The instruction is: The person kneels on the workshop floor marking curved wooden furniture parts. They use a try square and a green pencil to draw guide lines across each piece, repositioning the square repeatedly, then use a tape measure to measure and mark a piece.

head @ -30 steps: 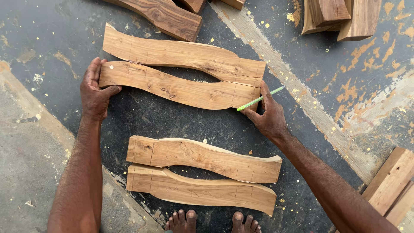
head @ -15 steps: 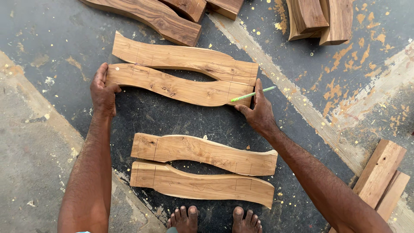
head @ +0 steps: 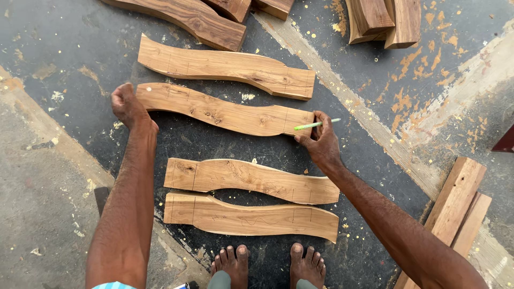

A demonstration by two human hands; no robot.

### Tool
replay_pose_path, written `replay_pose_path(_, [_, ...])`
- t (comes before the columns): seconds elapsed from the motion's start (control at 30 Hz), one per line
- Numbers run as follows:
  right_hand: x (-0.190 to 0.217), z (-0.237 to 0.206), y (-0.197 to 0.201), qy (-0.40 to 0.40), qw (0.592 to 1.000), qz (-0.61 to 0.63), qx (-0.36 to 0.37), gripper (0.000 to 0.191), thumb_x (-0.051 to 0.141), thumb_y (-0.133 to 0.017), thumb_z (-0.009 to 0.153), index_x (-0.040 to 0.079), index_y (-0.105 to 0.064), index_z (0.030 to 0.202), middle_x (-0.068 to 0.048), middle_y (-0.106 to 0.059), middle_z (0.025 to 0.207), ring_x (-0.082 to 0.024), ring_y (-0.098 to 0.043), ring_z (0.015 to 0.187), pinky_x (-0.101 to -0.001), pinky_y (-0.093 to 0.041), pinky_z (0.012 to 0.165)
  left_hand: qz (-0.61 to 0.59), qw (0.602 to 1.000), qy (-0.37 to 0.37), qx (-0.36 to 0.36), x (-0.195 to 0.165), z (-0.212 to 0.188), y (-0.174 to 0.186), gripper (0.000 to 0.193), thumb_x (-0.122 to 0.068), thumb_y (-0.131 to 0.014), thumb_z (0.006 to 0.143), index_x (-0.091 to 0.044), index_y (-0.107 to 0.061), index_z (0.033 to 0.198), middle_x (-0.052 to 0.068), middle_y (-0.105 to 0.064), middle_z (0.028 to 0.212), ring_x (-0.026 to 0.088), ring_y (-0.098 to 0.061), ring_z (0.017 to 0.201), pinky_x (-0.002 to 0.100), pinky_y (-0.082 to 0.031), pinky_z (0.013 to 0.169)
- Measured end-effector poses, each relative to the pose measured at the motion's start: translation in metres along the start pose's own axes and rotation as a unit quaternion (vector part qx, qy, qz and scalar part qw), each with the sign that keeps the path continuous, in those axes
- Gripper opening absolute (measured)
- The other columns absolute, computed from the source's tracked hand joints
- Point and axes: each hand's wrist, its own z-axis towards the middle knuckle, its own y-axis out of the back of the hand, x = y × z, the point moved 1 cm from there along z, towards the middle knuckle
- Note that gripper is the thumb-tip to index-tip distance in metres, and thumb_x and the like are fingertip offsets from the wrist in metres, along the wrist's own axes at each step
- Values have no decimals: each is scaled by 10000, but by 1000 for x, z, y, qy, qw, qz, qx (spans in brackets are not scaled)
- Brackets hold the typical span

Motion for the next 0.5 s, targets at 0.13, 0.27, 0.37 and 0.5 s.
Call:
replay_pose_path(0.13, [4,1,2,-80,991,-108,3,869,268,-845,778,33,-397,1484,-263,-606,1400,-355,-651,1292,-446,-571,1121,2,999,34,16,-5,10,7,358,-434,-633,920,-112,-786,883,79,-758,989,204,-667,913,431,-526,883])
replay_pose_path(0.27, [6,-15,1,74,980,-180,-34,874,245,-892,812,-22,-406,1487,-320,-520,1468,-404,-531,1385,-501,-445,1173,-100,988,98,70,-12,20,28,319,-448,-714,908,-139,-719,828,83,-764,938,215,-674,932,418,-519,911])
replay_pose_path(0.37, [-1,-25,7,136,986,-90,-34,786,226,-854,869,-6,-402,1468,-304,-504,1493,-381,-505,1436,-472,-453,1135,-271,943,134,139,-13,19,51,411,-493,-713,947,-151,-668,724,86,-745,830,231,-679,835,428,-558,880])
replay_pose_path(0.5, [-19,-40,12,124,970,-207,29,567,80,-726,918,105,-514,1443,-188,-593,1519,-323,-585,1393,-441,-477,1133,-439,864,100,225,-11,8,76,515,-494,-709,979,-158,-597,605,51,-633,591,235,-652,654,446,-584,807])
